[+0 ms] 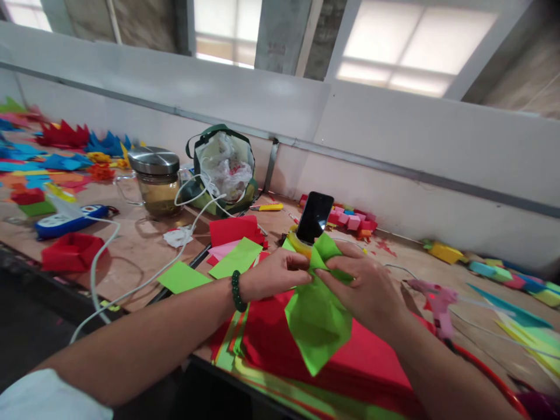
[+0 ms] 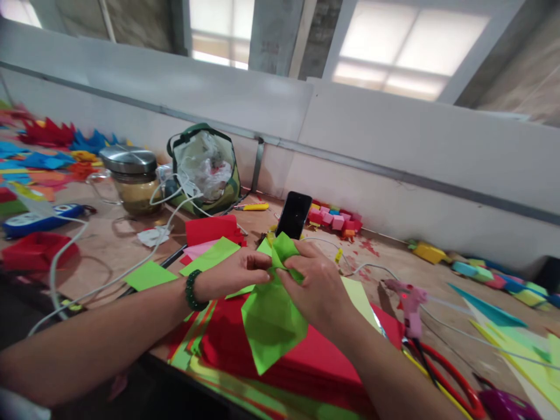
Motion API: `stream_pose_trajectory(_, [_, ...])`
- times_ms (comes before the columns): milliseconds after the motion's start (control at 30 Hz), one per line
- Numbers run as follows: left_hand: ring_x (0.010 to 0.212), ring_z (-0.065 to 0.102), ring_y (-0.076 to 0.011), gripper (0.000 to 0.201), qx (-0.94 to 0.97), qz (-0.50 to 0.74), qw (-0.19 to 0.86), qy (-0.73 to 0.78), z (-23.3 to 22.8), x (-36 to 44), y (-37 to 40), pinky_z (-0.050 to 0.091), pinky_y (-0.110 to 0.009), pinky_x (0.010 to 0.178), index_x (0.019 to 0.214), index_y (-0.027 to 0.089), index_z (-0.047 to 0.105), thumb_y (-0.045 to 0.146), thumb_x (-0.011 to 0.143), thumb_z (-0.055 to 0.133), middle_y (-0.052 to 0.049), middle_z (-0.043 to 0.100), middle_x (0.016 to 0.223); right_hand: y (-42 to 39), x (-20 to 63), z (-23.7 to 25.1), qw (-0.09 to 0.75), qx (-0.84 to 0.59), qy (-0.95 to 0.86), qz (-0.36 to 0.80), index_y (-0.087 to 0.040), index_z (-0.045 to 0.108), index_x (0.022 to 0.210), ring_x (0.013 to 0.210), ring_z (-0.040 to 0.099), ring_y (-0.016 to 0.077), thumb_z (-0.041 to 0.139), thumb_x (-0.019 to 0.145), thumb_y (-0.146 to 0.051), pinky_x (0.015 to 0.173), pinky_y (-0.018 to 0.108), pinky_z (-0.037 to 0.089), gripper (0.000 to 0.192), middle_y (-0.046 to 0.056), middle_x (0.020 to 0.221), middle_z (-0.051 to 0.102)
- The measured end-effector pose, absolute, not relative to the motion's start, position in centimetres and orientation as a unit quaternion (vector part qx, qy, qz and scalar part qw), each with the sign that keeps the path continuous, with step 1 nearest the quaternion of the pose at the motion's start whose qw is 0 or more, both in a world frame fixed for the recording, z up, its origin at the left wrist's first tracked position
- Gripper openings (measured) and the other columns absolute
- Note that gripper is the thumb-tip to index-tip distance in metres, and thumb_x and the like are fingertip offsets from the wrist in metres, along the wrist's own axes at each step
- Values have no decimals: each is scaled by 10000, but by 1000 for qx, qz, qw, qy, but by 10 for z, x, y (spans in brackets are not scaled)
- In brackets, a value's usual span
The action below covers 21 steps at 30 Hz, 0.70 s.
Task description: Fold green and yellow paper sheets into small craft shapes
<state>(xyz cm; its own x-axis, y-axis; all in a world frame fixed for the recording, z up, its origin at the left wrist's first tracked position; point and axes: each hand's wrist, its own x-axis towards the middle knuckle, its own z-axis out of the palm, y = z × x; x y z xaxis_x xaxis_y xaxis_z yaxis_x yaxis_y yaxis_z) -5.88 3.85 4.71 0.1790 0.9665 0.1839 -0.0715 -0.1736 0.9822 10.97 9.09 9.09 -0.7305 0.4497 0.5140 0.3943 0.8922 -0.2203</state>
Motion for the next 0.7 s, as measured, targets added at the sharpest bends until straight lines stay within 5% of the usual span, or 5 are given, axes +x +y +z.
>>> stream_pose_trajectory(200, [516, 413, -71, 104, 578, 522, 437, 451, 35, -56, 40, 317, -184, 487, 592, 128, 576, 124, 580, 472, 53, 471, 538, 92, 105, 83, 275, -194, -941, 35, -186, 581, 558, 824, 599, 198, 602, 802, -167, 717, 312, 491, 246, 54, 791, 622])
stream_pose_trajectory(467, [484, 343, -60, 148, 595, 518, 399, 467, 32, -57, 38, 270, -176, 442, 546, 132, 592, 138, 620, 464, 59, 406, 489, 100, 106, 74, 306, -204, -930, 17, -197, 648, 674, 1029, 608, 251, 628, 765, -155, 878, 401, 497, 102, 93, 1147, 647])
stream_pose_trajectory(700, [510, 452, -76, 182, 560, 537, 373, 509, 31, -56, 41, 342, -179, 478, 635, 121, 675, 106, 580, 502, 33, 559, 538, 98, 105, 78, 283, -190, -939, 43, -198, 619, 660, 916, 618, 227, 590, 815, -178, 812, 376, 504, 158, 70, 930, 676])
